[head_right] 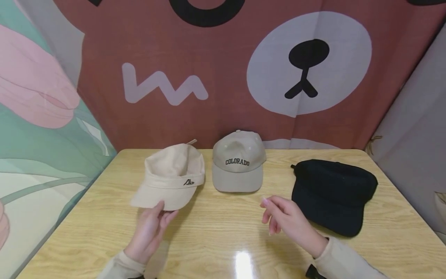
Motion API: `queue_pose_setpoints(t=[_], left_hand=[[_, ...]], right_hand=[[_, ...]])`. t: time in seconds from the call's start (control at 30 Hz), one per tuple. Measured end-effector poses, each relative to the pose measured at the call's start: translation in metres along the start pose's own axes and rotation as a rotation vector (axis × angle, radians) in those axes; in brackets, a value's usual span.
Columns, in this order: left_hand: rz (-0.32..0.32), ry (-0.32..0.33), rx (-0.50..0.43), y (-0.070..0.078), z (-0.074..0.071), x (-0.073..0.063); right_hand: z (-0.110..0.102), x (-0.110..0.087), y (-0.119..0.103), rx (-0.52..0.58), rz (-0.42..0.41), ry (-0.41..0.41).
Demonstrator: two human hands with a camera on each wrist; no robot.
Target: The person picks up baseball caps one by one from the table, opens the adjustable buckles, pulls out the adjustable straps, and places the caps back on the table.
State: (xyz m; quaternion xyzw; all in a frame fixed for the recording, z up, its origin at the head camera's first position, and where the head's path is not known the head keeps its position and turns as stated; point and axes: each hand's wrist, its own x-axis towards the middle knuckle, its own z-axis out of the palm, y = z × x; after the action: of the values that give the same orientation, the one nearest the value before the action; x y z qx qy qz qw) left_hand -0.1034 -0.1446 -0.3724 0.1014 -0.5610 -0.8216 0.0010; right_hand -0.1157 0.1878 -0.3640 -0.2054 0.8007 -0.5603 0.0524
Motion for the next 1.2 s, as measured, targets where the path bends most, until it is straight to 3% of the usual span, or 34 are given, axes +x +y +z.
queue_pose_setpoints(t=[0.33,0.6,0.73,0.97,1.2], left_hand=[[0.003,-0.035,-0.137,0.001,0.002,0.014],[-0.009,0.017,-0.152,0.001,0.002,0.027],[-0.024,0.04,-0.204,0.006,0.002,0.031],[-0.029,0.04,-0.24,0.012,0.003,0.032],[-0.032,0.002,-0.186,0.01,0.001,0.023]], right_hand=[[0.001,-0.002,-0.002,0.013,0.001,-0.004],[0.0,-0.002,0.0,0.03,-0.006,-0.015],[0.0,-0.001,0.001,0.033,-0.008,-0.014],[0.001,-0.002,0.002,0.021,0.006,-0.013],[0.001,-0.003,0.003,0.017,0.005,-0.027]])
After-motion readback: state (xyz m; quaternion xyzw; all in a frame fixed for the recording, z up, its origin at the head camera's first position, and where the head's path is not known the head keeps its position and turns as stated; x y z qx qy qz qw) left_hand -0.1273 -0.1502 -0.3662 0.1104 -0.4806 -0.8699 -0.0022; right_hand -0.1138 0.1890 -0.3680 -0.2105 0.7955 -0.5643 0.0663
